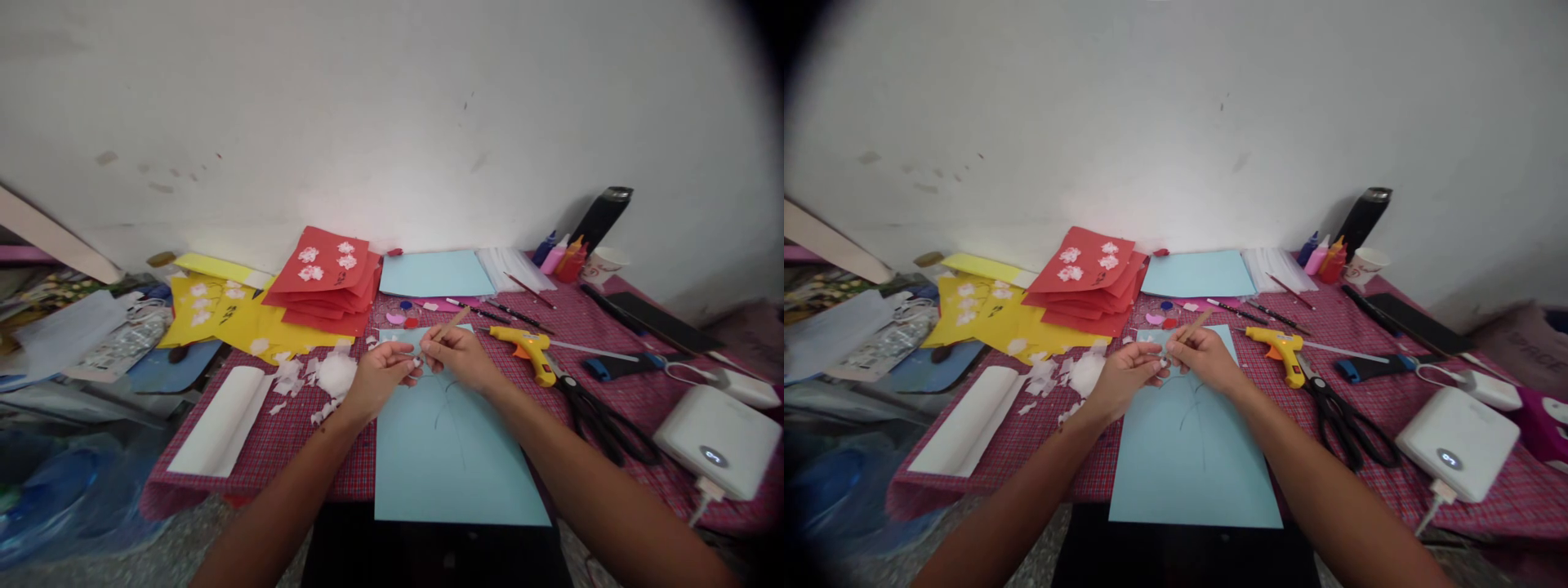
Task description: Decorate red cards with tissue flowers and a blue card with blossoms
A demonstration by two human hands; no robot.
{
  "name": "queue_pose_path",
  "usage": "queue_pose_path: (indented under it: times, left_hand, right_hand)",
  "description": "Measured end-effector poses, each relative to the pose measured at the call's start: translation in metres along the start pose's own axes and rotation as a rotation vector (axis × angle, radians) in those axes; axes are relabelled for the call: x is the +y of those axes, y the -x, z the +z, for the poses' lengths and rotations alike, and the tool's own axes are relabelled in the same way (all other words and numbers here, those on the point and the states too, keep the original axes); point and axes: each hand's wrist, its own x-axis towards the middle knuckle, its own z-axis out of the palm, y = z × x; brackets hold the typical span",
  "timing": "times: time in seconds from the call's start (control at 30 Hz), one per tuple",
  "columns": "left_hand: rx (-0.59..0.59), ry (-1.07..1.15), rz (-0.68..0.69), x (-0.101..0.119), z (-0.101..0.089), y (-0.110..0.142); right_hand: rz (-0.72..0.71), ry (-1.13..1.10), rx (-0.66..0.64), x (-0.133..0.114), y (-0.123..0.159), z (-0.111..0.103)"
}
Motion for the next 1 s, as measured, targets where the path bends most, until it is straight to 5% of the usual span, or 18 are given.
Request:
queue_pose_path:
  times: [0.17,0.4,0.77,1.0]
  left_hand:
    - [-0.014,0.014,-0.001,0.003,0.0,0.002]
    - [-0.027,0.002,0.023,0.001,0.0,0.001]
    - [-0.052,-0.234,0.072,-0.006,-0.003,0.001]
    - [-0.038,-0.165,0.098,-0.007,-0.003,0.0]
  right_hand:
    - [0.012,-0.082,-0.105,-0.006,0.002,-0.002]
    - [0.044,0.067,-0.006,-0.001,-0.001,0.0]
    - [0.014,0.048,-0.051,0.004,-0.002,-0.002]
    - [-0.006,0.078,-0.014,0.003,-0.002,-0.003]
